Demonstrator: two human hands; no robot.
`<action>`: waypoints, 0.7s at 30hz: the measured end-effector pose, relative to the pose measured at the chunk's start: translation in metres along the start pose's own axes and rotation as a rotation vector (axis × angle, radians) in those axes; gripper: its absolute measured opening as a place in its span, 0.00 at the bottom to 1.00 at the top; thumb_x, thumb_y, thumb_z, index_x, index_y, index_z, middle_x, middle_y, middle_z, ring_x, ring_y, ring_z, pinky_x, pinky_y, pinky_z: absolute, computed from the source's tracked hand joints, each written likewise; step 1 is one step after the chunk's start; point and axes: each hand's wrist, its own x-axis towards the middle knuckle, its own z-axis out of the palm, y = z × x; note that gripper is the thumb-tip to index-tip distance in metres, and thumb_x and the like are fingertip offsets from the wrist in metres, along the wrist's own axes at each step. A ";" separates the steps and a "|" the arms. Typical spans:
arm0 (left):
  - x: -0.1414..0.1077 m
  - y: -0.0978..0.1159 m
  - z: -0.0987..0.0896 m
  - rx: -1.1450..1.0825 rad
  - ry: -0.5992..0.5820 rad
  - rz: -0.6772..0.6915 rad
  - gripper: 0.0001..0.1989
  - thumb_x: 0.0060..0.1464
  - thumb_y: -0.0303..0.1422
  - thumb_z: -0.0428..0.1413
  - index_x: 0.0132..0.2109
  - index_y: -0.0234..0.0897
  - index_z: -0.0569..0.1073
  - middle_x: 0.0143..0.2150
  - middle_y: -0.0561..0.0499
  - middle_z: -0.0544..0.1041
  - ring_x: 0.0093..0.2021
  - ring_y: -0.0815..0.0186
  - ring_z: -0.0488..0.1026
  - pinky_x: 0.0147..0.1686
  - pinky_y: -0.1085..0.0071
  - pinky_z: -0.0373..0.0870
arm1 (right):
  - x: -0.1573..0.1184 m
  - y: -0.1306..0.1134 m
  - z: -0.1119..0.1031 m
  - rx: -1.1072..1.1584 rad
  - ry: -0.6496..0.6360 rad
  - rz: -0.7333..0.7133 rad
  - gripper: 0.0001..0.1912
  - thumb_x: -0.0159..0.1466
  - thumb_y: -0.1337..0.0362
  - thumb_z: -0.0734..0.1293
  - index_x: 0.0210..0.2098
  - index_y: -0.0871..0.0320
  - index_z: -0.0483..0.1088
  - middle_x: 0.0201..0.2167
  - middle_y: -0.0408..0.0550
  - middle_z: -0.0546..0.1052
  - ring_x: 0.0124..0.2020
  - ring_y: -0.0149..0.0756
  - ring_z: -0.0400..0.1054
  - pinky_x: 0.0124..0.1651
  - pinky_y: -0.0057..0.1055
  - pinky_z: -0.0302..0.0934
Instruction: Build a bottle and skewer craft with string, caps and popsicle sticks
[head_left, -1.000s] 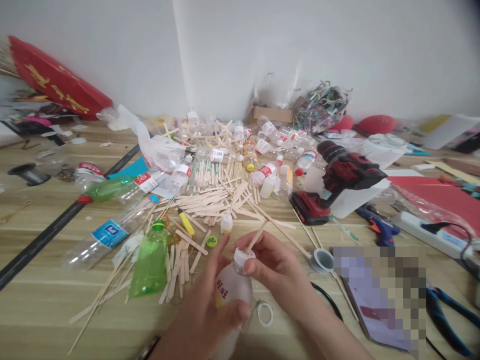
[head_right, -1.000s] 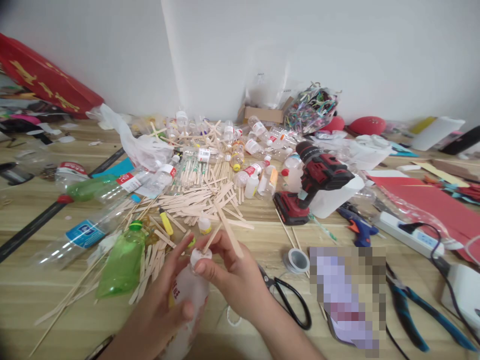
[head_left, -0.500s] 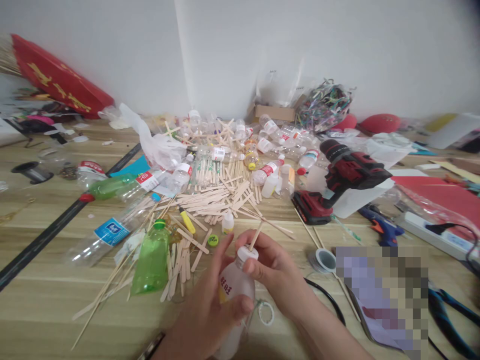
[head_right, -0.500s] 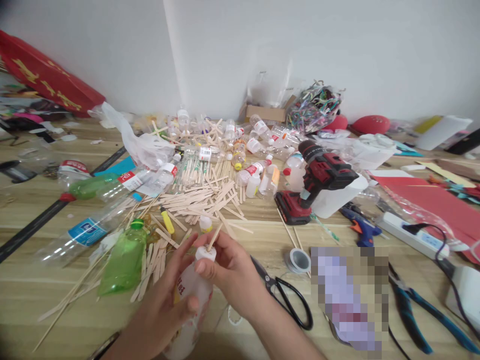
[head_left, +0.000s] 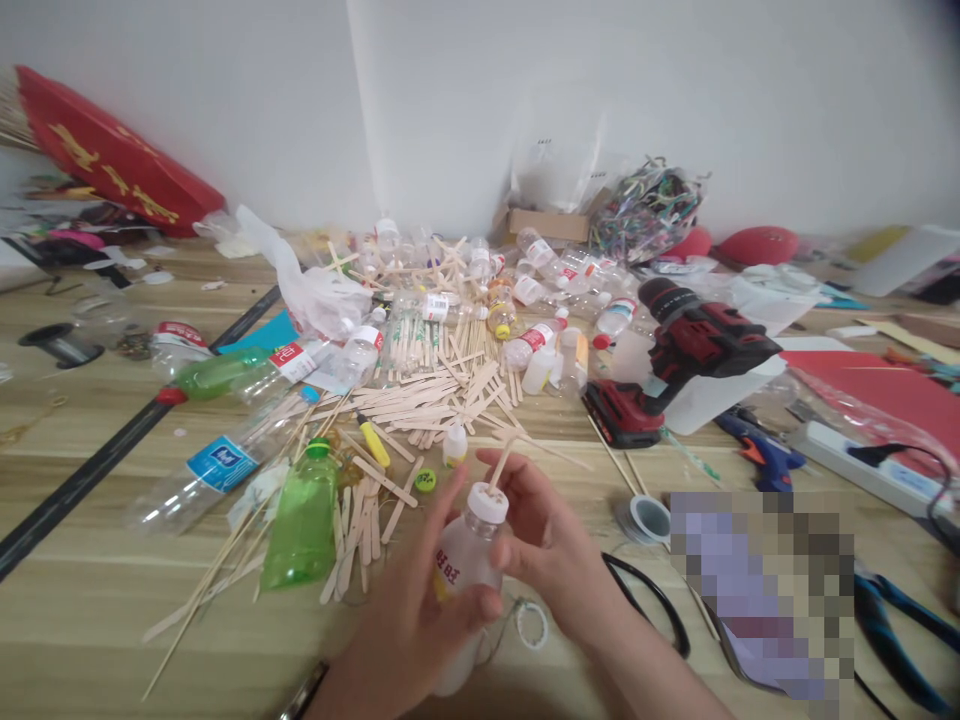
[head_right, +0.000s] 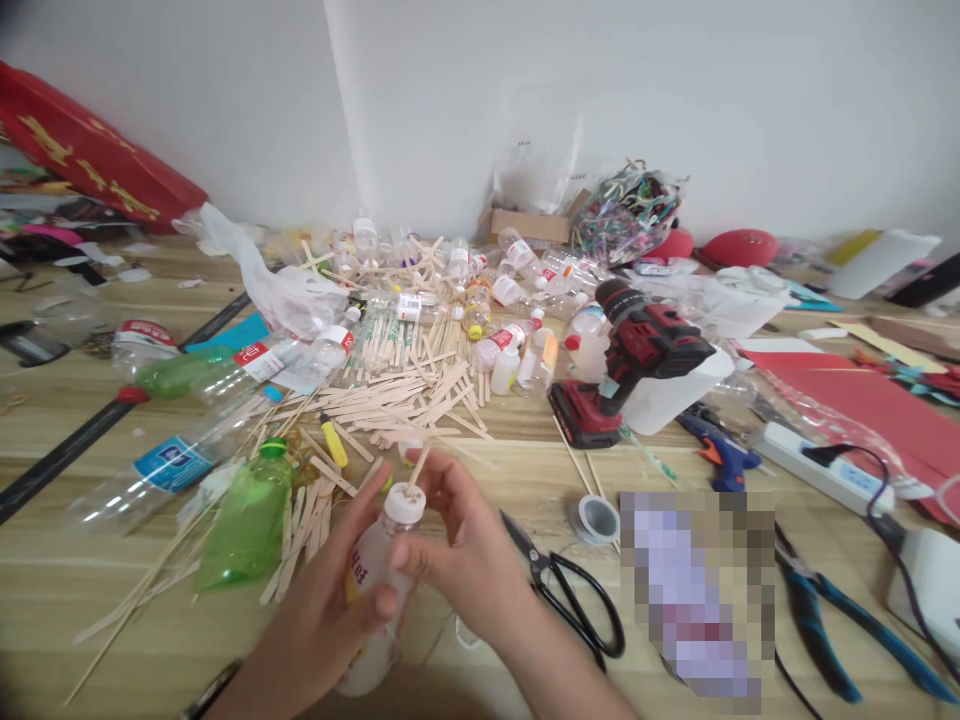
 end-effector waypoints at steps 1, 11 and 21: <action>0.000 0.000 0.000 0.002 0.000 0.001 0.46 0.51 0.57 0.55 0.70 0.48 0.48 0.70 0.44 0.59 0.68 0.48 0.56 0.63 0.56 0.59 | -0.001 0.000 0.000 0.013 -0.030 -0.003 0.37 0.47 0.48 0.79 0.54 0.47 0.69 0.47 0.48 0.74 0.47 0.42 0.70 0.47 0.36 0.64; 0.000 -0.002 0.002 -0.024 0.032 -0.050 0.51 0.49 0.60 0.55 0.71 0.44 0.43 0.67 0.39 0.63 0.64 0.45 0.64 0.58 0.54 0.65 | -0.008 0.008 0.004 0.035 -0.004 -0.025 0.44 0.44 0.44 0.79 0.57 0.44 0.65 0.52 0.48 0.71 0.51 0.45 0.68 0.48 0.37 0.65; 0.010 0.000 -0.003 -0.166 0.115 -0.128 0.35 0.59 0.56 0.48 0.67 0.45 0.59 0.71 0.49 0.57 0.71 0.54 0.49 0.68 0.57 0.50 | 0.016 0.008 -0.008 -0.004 0.215 0.030 0.21 0.59 0.45 0.71 0.43 0.53 0.78 0.43 0.48 0.79 0.44 0.39 0.69 0.51 0.37 0.59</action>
